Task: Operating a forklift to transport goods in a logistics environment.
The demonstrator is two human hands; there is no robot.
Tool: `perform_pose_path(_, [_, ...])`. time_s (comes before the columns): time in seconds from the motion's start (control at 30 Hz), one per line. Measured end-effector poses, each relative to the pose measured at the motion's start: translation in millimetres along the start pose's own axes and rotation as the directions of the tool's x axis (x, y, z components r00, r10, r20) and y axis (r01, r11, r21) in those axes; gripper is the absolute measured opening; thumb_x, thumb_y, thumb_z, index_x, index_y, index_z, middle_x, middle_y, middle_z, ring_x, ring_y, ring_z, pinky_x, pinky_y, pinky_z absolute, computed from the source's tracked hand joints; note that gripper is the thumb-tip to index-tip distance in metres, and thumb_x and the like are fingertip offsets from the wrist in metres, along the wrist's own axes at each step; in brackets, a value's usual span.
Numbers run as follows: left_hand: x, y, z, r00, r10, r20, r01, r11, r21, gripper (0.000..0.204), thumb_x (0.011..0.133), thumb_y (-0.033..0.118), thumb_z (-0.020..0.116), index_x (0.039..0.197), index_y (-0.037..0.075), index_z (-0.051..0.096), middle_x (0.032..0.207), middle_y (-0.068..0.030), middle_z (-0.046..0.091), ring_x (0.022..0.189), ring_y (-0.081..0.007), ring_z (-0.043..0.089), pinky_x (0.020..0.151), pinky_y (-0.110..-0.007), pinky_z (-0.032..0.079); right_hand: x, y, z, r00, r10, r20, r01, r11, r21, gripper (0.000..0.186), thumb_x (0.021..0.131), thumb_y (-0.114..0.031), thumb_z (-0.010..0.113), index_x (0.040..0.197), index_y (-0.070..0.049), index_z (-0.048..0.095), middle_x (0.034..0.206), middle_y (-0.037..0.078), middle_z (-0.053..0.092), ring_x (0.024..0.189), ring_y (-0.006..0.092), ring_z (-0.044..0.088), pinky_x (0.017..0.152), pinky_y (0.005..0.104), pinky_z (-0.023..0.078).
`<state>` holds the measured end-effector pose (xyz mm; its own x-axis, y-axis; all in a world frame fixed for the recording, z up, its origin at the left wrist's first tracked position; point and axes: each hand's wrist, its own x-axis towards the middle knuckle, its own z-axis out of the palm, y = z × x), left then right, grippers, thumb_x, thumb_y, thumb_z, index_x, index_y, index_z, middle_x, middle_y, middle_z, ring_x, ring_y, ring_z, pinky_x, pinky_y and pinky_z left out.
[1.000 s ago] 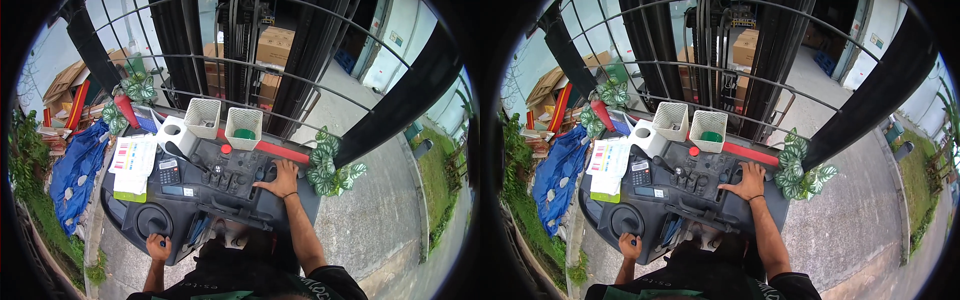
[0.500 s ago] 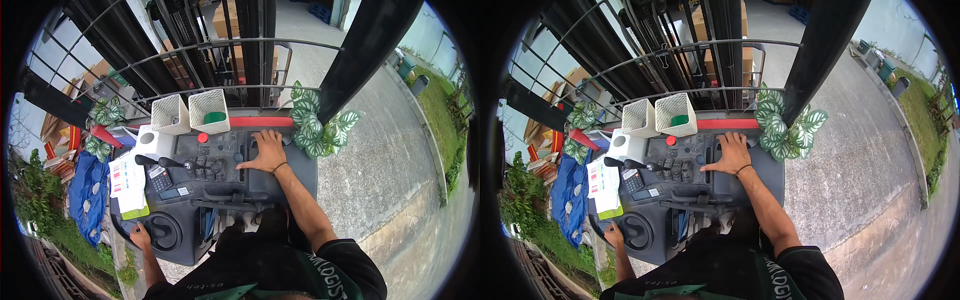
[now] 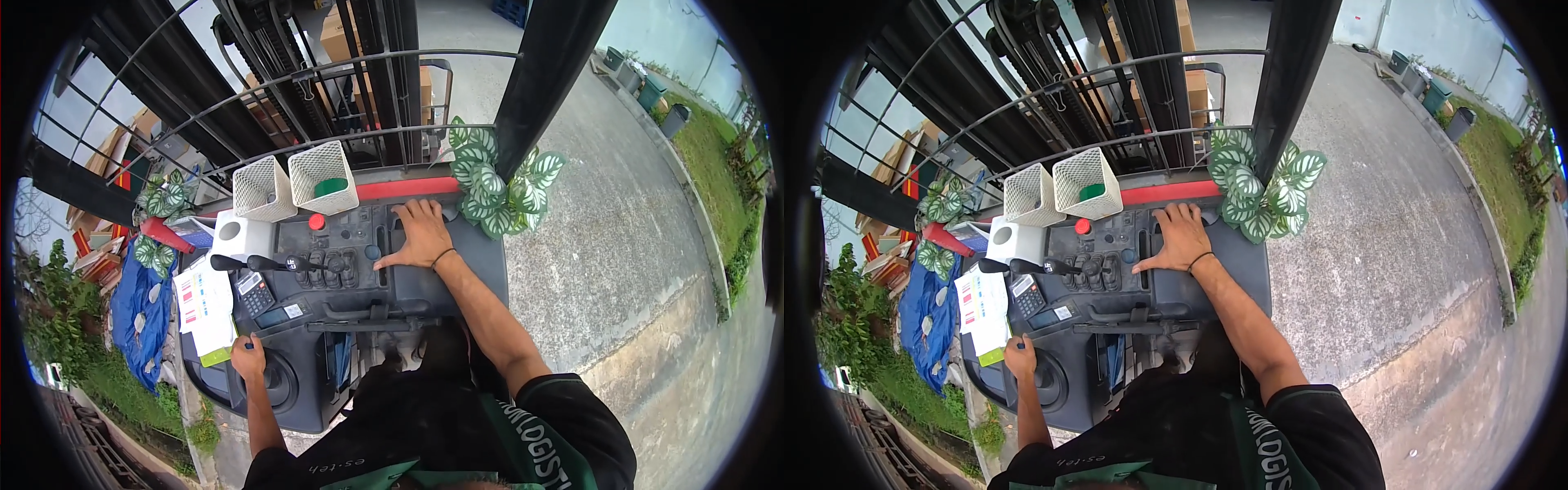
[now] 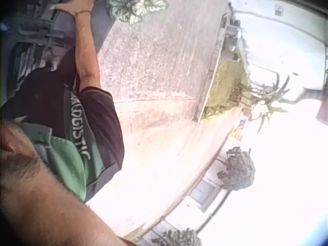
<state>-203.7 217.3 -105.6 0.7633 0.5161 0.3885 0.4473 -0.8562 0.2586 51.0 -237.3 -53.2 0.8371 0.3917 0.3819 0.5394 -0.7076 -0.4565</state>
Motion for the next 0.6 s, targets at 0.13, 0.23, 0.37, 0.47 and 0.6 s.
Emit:
perform_pose_path(0.13, [3.7,-52.6,-26.1,0.98,-0.198,-0.034,0.201,0.973,0.111,0.034,0.091,0.031,0.068,0.075,0.001,0.068,0.08,-0.0239,0.07,0.078,-0.0484,0.066,0.073,-0.055,0.051,-6.5,-8.0,5.7,0.999,-0.019,-0.026,0.018,0.999,-0.028,0.126,0.043,-0.09,0.079,0.128,0.002,0.065,0.116,0.016,0.06,0.118,0.0332,0.052,0.115,0.0518,0.03])
perform_pose_path(0.23, [-17.9,-89.5,-45.7,0.939,-0.331,-0.095,0.341,0.931,0.13,0.037,0.091,0.034,0.068,0.079,0.0,0.071,0.08,-0.0242,0.071,0.079,-0.0489,0.067,0.073,-0.056,0.052,-3.8,-23.8,9.8,1.0,-0.027,-0.006,0.027,0.999,-0.035,0.125,0.043,-0.087,0.082,0.13,0.001,0.065,0.118,0.015,0.061,0.12,0.0324,0.051,0.113,0.052,0.03])
perform_pose_path(0.37, [-66.4,-133.3,-60.2,0.865,-0.419,-0.276,0.446,0.894,0.037,0.036,0.092,0.03,0.07,0.076,-0.001,0.065,0.081,-0.0233,0.068,0.075,-0.0466,0.064,0.072,-0.055,0.049,-2.7,-53.5,28.7,0.996,-0.082,0.041,0.085,0.994,-0.065,0.12,0.044,-0.084,0.084,0.129,0.0,0.065,0.117,0.013,0.061,0.117,0.0322,0.052,0.109,0.0502,0.033])
perform_pose_path(0.47, [-124.9,-157.6,-69.6,0.876,-0.389,-0.285,0.407,0.913,0.003,0.034,0.092,0.025,0.069,0.072,0.0,0.058,0.078,-0.02,0.06,0.076,-0.0439,0.06,0.071,-0.053,0.046,-13.1,-78.1,35.0,0.997,-0.066,0.031,0.068,0.994,-0.085,0.115,0.046,-0.082,0.085,0.126,-0.003,0.066,0.115,0.011,0.061,0.115,0.0324,0.053,0.108,0.0495,0.033])
perform_pose_path(0.6, [-181.6,-94.5,-67.9,0.987,-0.156,-0.026,0.15,0.977,-0.15,0.03,0.084,0.021,0.074,0.067,0.005,0.055,0.075,-0.0158,0.056,0.077,-0.0394,0.056,0.073,-0.051,0.045,-30.5,-94.6,48.7,0.999,-0.018,0.03,0.021,0.996,-0.089,0.106,0.05,-0.078,0.087,0.123,-0.004,0.066,0.116,0.011,0.061,0.116,0.0335,0.053,0.108,0.0506,0.034])
